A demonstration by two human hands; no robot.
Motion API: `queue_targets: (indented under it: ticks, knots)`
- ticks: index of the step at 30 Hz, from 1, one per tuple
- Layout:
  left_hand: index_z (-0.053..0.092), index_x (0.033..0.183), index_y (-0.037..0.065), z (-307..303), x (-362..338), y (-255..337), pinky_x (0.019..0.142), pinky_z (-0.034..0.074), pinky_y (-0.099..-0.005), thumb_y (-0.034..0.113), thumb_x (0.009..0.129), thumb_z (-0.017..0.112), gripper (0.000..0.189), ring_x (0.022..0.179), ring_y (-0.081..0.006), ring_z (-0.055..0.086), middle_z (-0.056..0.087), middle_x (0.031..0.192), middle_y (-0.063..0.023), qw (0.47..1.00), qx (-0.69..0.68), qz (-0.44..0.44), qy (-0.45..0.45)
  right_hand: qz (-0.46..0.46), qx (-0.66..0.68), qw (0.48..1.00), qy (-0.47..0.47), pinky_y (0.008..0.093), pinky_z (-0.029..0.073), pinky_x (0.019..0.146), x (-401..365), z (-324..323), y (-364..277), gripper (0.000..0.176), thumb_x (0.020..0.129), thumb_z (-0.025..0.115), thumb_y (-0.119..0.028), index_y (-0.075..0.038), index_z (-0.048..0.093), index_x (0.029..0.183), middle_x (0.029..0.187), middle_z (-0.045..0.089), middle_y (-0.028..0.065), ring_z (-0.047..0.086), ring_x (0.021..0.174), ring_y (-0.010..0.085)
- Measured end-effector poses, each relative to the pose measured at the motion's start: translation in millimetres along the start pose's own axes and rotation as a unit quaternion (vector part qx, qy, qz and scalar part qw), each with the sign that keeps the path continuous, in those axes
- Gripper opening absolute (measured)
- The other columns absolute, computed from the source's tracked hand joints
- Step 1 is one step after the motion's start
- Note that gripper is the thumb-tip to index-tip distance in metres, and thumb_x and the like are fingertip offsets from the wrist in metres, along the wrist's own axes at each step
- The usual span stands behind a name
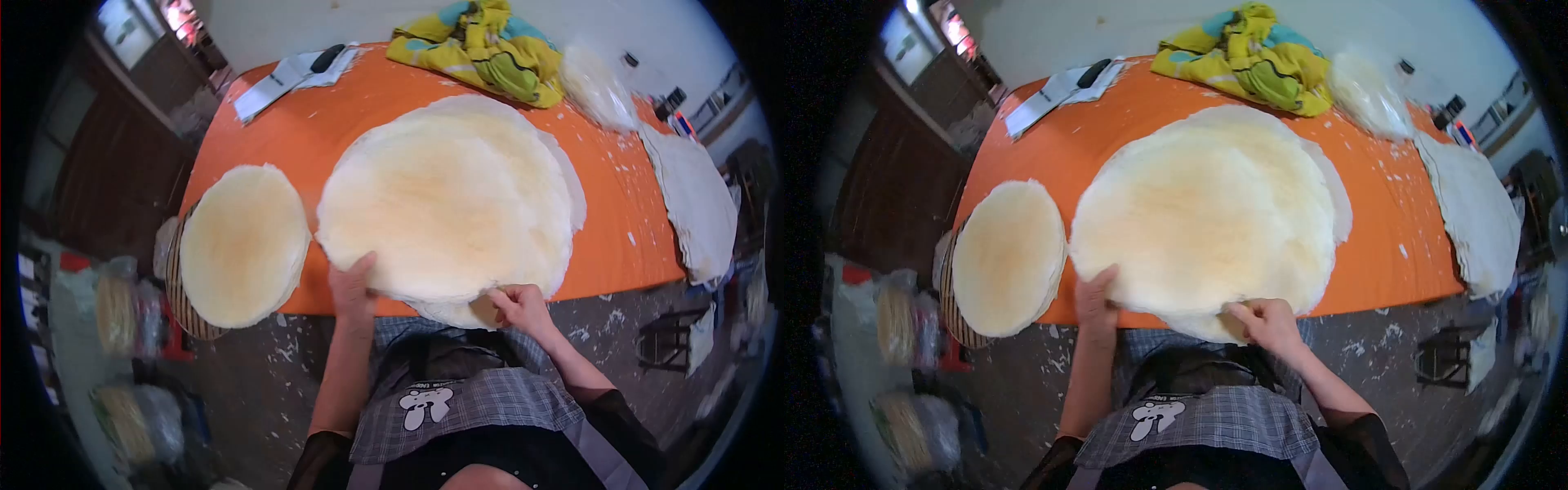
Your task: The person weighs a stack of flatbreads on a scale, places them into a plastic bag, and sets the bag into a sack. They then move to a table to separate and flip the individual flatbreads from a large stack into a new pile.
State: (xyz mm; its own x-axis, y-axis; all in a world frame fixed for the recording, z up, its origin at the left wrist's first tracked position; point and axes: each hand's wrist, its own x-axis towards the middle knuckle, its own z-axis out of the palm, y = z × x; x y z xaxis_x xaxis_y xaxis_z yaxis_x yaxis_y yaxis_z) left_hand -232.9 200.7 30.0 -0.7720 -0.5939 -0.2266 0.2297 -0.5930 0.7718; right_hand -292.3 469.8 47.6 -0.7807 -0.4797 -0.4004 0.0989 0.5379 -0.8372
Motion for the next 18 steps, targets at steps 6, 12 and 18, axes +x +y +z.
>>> queue_targets:
  ticks: [6, 12, 18]
  knots:
    - [0.039, 0.120, 0.000, -61, 5, 32, 0.082, 0.045, -0.0380, -0.005, 0.067, 0.055, 0.055, 0.097, -0.0274, 0.053, 0.052, 0.109, -0.0130, 0.994, 0.008, -0.100, 0.045, 0.082, 0.688, 0.720, 0.042, 0.0223, 0.047, 0.054, 22, 20, 16, 0.032, 0.084, 0.052, -0.036, -0.006, 0.055, 0.094, 0.083, 0.060, 0.0039, 0.058, 0.068, 0.0114]
    - [0.044, 0.115, -0.002, -92, 13, -14, 0.080, 0.045, -0.0362, -0.003, 0.069, 0.059, 0.048, 0.093, -0.0266, 0.054, 0.054, 0.106, -0.0135, 0.982, 0.144, -0.009, 0.125, 0.048, 0.447, 0.884, 0.128, 0.0225, 0.032, 0.033, 65, 17, 22, 0.028, 0.073, 0.066, -0.026, -0.004, 0.051, 0.081, 0.060, 0.049, 0.0008, 0.045, 0.044, 0.0086]
    - [0.044, 0.114, -0.004, -99, 19, -11, 0.080, 0.045, -0.0332, -0.004, 0.069, 0.060, 0.048, 0.093, -0.0234, 0.055, 0.054, 0.107, -0.0120, 0.974, 0.130, -0.069, 0.173, 0.107, 0.244, 0.962, 0.058, 0.0262, 0.042, 0.042, 65, -10, 15, 0.027, 0.072, 0.064, -0.022, 0.001, 0.055, 0.084, 0.066, 0.058, 0.0090, 0.054, 0.052, 0.0157]
